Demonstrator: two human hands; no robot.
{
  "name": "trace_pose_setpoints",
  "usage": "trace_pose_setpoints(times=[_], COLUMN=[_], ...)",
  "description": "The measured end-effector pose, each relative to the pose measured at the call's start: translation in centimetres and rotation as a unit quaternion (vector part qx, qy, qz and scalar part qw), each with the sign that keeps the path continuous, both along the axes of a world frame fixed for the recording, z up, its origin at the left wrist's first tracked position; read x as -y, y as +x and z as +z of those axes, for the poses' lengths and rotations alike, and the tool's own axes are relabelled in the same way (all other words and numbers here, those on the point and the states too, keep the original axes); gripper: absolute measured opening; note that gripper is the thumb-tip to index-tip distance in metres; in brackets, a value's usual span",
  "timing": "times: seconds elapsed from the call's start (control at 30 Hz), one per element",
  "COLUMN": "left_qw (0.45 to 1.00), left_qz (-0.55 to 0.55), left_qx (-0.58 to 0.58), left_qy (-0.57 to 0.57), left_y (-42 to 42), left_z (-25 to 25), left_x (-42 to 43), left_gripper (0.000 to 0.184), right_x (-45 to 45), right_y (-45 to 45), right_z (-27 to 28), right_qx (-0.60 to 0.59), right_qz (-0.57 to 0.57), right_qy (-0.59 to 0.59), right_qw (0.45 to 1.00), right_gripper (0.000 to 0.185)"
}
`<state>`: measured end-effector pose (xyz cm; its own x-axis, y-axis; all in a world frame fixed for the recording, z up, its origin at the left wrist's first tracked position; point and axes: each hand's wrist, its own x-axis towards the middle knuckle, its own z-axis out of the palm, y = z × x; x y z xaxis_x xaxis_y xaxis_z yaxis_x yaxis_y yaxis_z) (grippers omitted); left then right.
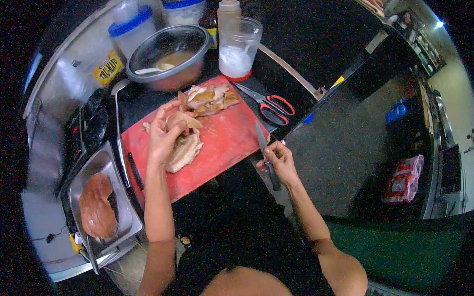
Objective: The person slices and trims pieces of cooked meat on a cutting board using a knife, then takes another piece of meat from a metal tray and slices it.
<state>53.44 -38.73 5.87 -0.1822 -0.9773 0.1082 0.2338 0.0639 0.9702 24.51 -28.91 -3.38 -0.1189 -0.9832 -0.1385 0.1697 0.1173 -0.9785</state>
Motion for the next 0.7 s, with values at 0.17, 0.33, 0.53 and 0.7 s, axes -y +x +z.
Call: trace_pose_setpoints(times=[0.17, 0.33, 0.53, 0.7], left_qw=[1.0, 1.0, 1.0, 0.999], left_qz=[-0.006, -0.015, -0.01, -0.018], left_qx=[0.007, -0.008, -0.008, -0.031], left_qy=[-0.003, 0.0, 0.008, 0.007], left_y=[-0.1, -0.2, -0.2, -0.2], left_z=[0.0, -0.1, -0.1, -0.6], left_x=[-0.1, -0.2, -0.2, 0.1], left_gripper=[0.044, 0.043, 0.042, 0.038], right_x=[-0.8, -2.5, -4.9, -5.5], right_y=[-1.2, -2.8, -4.9, -7.1], right_z=[-0.3, -0.9, -1.4, 1.9], right_qx=[-0.006, -0.02, -0.063, -0.113], right_qz=[0.06, 0.1, 0.115, 0.194], right_qy=[0.034, 0.064, 0.107, 0.145], right_qw=[0.998, 0.993, 0.986, 0.964], right_gripper=[0.017, 0.015, 0.013, 0.014])
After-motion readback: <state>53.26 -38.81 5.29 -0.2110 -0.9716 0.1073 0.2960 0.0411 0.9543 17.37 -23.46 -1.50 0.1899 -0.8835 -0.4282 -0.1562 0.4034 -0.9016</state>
